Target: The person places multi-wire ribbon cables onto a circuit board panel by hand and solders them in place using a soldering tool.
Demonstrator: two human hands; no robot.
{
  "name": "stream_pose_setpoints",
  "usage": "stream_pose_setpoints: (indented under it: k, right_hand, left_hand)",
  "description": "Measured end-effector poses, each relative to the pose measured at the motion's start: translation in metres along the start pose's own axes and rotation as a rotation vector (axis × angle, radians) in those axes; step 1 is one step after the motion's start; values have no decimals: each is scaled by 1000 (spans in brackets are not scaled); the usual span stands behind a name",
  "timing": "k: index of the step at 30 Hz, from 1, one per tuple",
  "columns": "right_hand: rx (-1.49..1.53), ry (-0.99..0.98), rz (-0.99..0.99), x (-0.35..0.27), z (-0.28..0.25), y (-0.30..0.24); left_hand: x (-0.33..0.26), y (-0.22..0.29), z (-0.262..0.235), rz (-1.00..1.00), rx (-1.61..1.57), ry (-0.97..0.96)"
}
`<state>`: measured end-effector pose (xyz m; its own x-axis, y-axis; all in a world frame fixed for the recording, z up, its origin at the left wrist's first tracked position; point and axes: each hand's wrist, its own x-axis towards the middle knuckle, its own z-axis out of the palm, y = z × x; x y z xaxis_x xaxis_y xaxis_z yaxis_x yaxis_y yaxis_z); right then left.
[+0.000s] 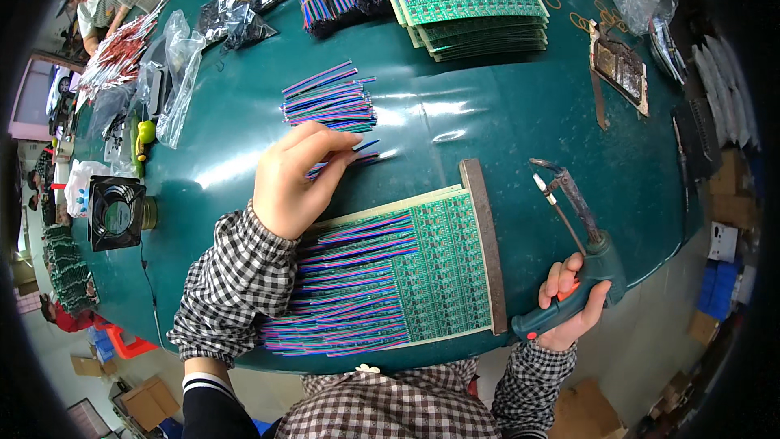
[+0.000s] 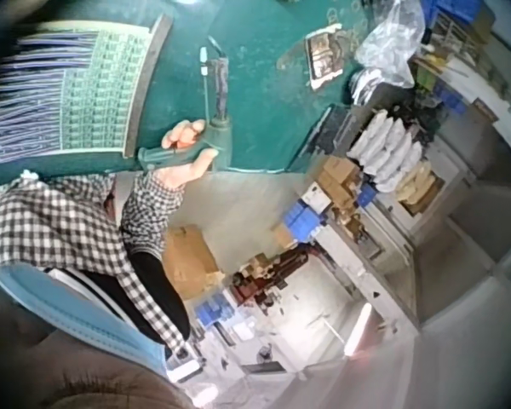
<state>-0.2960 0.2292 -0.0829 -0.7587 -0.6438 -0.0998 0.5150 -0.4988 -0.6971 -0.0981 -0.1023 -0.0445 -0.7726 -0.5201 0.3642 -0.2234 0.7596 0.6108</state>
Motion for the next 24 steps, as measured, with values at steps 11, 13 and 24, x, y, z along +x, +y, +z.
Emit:
stream_pose_setpoints:
  k: [11,13,24]
  right_hand:
    - [-259,-104,20,-25,16,-41]
    - [-391,-233,6,-29,20,-43]
    - [-611,-179,103,-89,24,-43]
  left_hand:
    - [-27,64,-48,-60,-164,-133]
    - [-44,82,-32,-97,-209,-114]
    - [-74,87,21,243,183,-149]
